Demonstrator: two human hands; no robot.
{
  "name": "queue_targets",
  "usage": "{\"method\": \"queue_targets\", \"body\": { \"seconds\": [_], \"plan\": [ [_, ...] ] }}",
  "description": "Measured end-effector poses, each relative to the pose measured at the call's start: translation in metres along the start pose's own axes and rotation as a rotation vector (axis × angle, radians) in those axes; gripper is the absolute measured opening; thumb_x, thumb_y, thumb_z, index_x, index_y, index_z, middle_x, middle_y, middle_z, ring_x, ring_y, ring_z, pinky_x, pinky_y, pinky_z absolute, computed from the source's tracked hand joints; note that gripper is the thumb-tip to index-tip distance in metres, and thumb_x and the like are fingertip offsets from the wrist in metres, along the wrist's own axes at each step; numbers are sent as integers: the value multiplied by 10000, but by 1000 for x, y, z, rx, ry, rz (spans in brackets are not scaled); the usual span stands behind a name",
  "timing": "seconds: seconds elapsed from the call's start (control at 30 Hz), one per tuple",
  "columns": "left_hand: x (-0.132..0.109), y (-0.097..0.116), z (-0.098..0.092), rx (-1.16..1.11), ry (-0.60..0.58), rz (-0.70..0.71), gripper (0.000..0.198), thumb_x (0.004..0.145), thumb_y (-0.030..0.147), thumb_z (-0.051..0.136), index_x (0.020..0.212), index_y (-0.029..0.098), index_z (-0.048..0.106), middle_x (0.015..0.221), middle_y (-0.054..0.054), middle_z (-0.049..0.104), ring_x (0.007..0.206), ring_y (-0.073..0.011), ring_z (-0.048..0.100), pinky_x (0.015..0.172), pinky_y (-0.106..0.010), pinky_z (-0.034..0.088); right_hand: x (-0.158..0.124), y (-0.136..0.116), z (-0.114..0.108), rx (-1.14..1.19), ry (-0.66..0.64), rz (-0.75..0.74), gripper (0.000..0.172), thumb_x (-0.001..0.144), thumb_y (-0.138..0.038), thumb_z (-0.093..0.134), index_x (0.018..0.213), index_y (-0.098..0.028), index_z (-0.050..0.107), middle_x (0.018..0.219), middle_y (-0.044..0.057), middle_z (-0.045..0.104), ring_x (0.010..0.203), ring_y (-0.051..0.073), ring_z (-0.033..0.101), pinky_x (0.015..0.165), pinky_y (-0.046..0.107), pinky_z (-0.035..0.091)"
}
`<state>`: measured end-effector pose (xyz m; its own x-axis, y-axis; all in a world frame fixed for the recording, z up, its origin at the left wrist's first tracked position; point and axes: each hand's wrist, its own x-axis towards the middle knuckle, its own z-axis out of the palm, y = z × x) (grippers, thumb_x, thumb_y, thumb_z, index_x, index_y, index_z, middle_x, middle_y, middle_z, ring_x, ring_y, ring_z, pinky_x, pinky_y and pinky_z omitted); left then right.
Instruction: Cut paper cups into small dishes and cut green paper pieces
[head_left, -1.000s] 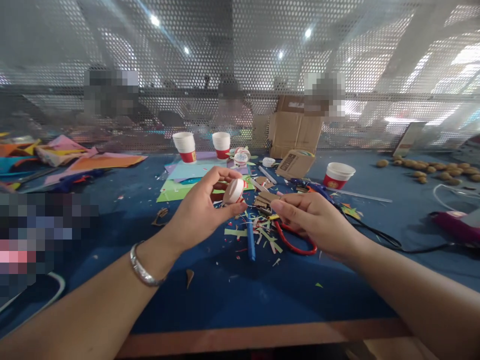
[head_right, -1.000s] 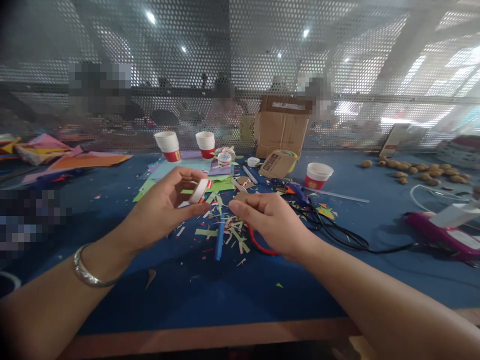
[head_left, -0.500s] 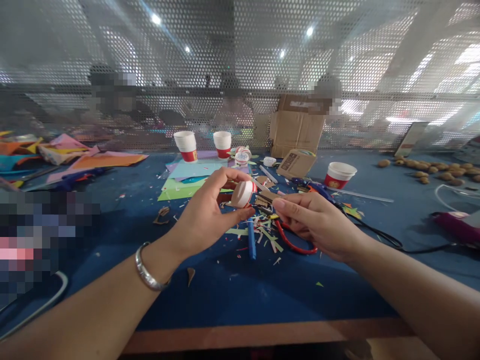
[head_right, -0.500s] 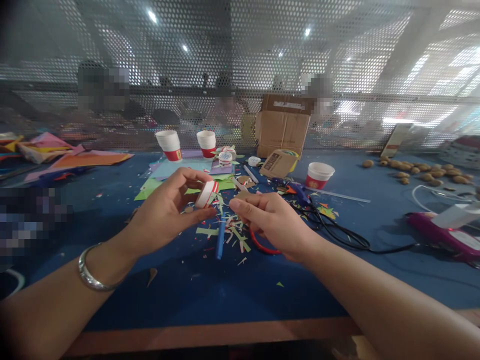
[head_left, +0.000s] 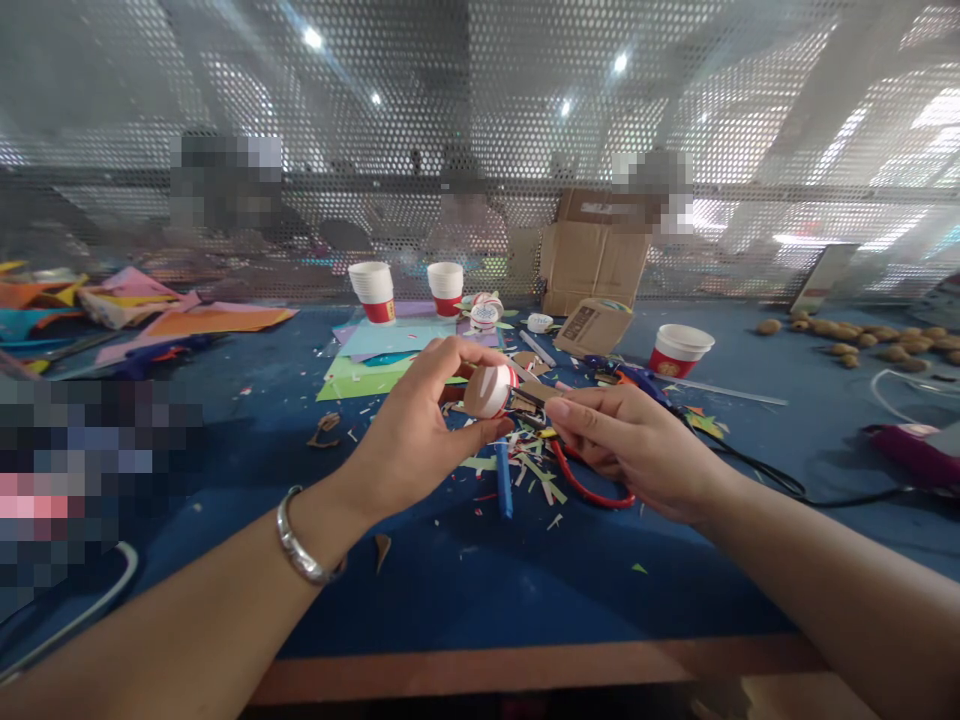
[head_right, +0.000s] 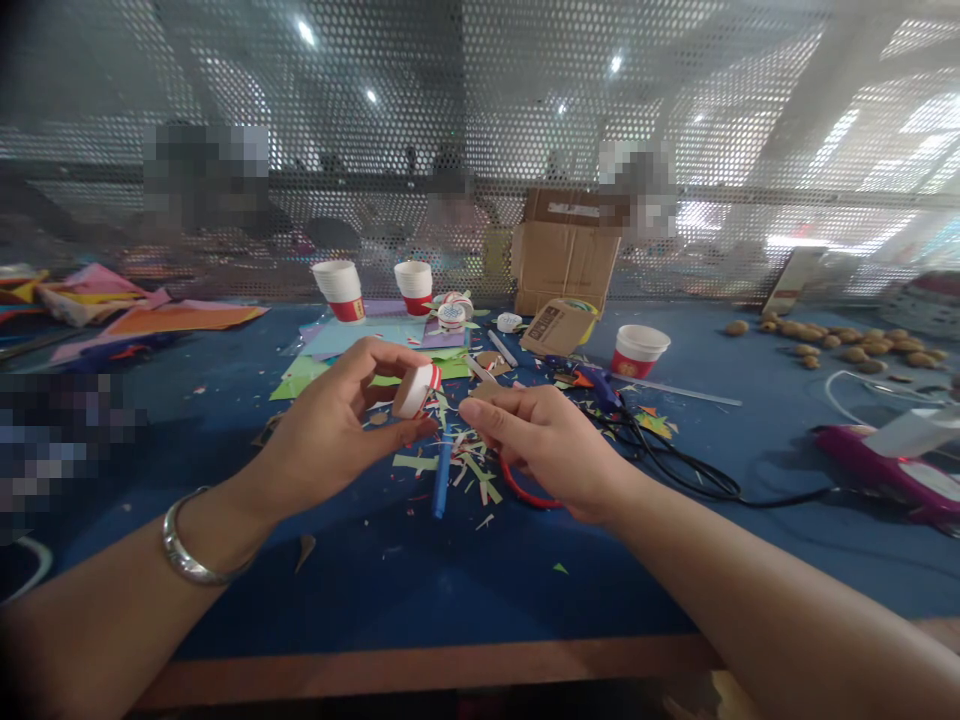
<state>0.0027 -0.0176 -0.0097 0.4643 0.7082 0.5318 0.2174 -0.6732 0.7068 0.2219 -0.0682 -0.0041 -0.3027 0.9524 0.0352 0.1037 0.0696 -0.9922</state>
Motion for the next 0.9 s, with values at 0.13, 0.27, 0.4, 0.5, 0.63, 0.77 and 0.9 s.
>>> {"method": "queue_targets", "body": {
  "seconds": [0.13, 0.27, 0.4, 0.5, 0.63, 0.77, 0.9],
  "plan": [
    [0, 0, 0, 59, 13, 21, 408, 806, 310, 790, 1163, 260, 599, 1138, -61, 630, 999, -221, 633, 882, -398, 547, -1, 0, 0, -5, 0, 0, 496, 910, -565, 617, 640, -199, 420, 559, -101, 220, 460, 47, 120, 394, 232, 75],
    [0, 0, -1, 109, 12, 35, 389, 820, 302, 774, 1165, 258, 600, 1136, -62, 619, 1032, -232, 615, 893, -411, 542, 0, 1, -2, -3, -4, 4, 494, 922, -555, 605, 634, -201, 416, 553, -105, 204, 453, 45, 106, 393, 236, 72],
    [1, 2, -3, 143, 15, 92, 369, 820, 252, 767, 1153, 268, 609, 1167, -68, 594, 1114, -252, 580, 929, -433, 534, 0, 2, -3, -4, -12, 6, 493, 918, -553, 613, 637, -197, 419, 575, -97, 228, 468, 46, 117, 394, 234, 67],
    [2, 5, -6, 190, 13, 161, 361, 825, 209, 756, 1148, 280, 610, 1185, -67, 590, 1169, -254, 563, 974, -436, 512, -1, 2, -4, -4, -15, 17, 489, 913, -557, 618, 642, -196, 428, 576, -96, 235, 464, 45, 122, 395, 233, 69],
    [3, 9, -12, 379, 29, 291, 363, 823, 128, 737, 1135, 268, 615, 1181, -67, 591, 1161, -235, 573, 1020, -427, 469, -2, 1, -3, -2, -3, 43, 476, 903, -553, 632, 653, -192, 447, 575, -93, 264, 459, 41, 135, 393, 230, 71],
    [3, 11, -16, 544, 38, 400, 337, 863, 132, 688, 1162, 271, 616, 1211, -74, 585, 1124, -230, 580, 972, -415, 490, -2, 1, -2, -25, 0, 45, 496, 894, -573, 634, 646, -193, 435, 569, -92, 267, 459, 41, 148, 387, 226, 71],
    [2, 14, -17, 758, 90, 510, 202, 922, 171, 629, 1102, 258, 660, 1183, -82, 619, 1048, -231, 578, 934, -430, 504, -1, 2, -1, -45, 13, 51, 509, 892, -585, 630, 639, -195, 423, 541, -89, 286, 465, 46, 176, 386, 220, 91]
  ]
}}
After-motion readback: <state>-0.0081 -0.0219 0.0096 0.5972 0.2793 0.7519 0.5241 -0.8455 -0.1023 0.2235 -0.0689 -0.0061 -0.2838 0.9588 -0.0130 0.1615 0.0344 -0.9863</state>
